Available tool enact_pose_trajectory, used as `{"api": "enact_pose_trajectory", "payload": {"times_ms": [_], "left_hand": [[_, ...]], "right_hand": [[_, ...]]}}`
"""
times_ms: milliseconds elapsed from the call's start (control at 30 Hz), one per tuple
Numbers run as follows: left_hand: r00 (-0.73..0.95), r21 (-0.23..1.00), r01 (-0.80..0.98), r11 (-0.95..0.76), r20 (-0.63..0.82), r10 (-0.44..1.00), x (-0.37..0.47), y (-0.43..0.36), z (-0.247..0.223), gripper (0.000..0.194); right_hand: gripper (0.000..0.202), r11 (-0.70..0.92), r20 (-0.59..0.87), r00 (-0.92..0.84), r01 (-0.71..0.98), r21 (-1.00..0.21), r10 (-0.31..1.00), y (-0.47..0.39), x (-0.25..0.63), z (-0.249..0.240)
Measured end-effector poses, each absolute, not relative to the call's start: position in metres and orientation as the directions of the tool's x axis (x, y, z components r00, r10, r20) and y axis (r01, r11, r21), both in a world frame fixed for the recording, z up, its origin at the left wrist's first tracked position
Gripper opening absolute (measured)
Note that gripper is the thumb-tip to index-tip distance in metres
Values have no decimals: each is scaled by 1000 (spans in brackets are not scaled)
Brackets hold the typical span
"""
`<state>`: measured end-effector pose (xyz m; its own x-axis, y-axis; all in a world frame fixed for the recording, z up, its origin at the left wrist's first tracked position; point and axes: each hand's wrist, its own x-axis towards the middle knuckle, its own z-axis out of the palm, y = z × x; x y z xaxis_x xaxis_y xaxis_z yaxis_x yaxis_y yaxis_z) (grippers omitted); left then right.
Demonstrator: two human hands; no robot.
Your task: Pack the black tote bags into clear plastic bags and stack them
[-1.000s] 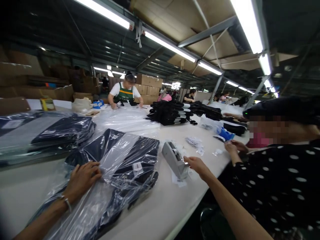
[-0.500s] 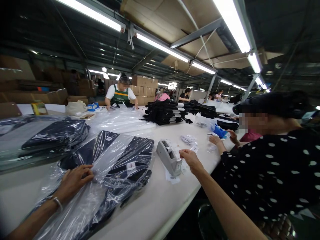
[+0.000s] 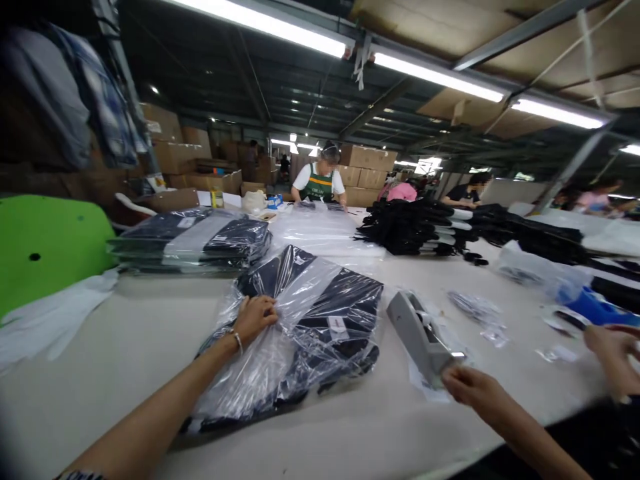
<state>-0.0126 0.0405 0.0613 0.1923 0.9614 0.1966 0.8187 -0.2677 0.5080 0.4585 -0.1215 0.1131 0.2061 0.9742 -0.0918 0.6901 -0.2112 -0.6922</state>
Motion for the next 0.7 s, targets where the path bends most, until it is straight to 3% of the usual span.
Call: {"api": "enact_pose_trajectory", "payload": {"times_ms": [67,167,233,267,367,500,600,700], "left_hand": [[182,511,818,-264,205,962,-13,41,60,10],[182,517,813,-268,212,960,-13,39,60,10],[184,522,809,-273,215,959,-13,39,61,10],[183,524,807,-273,218,959,-13,38,61,10],[168,526,808,-267,229,959,-13,40,60,10],[161,520,811,-267,241,957,-15,42,56,11],[167,514,814,-270,239,957,-16,42,53,13],[180,513,812,-279,234,955,-16,42,52,9]], "right_hand": [[41,-86,-166,-65,640,-763,984,-102,404,137],[29,101,-194,-388,623,-775,901,-61,296,169],[21,228,-243,-513,690,-687,823,-29,229,178],[18,315,-274,-547,748,-584,791,-13,201,178],[15,456,-351,-548,833,-312,760,31,140,168],[7,491,-384,-491,865,-105,782,72,106,142],[23,468,-369,-440,883,-14,819,85,106,127],[52,414,-302,-391,910,11,869,89,120,120]]}}
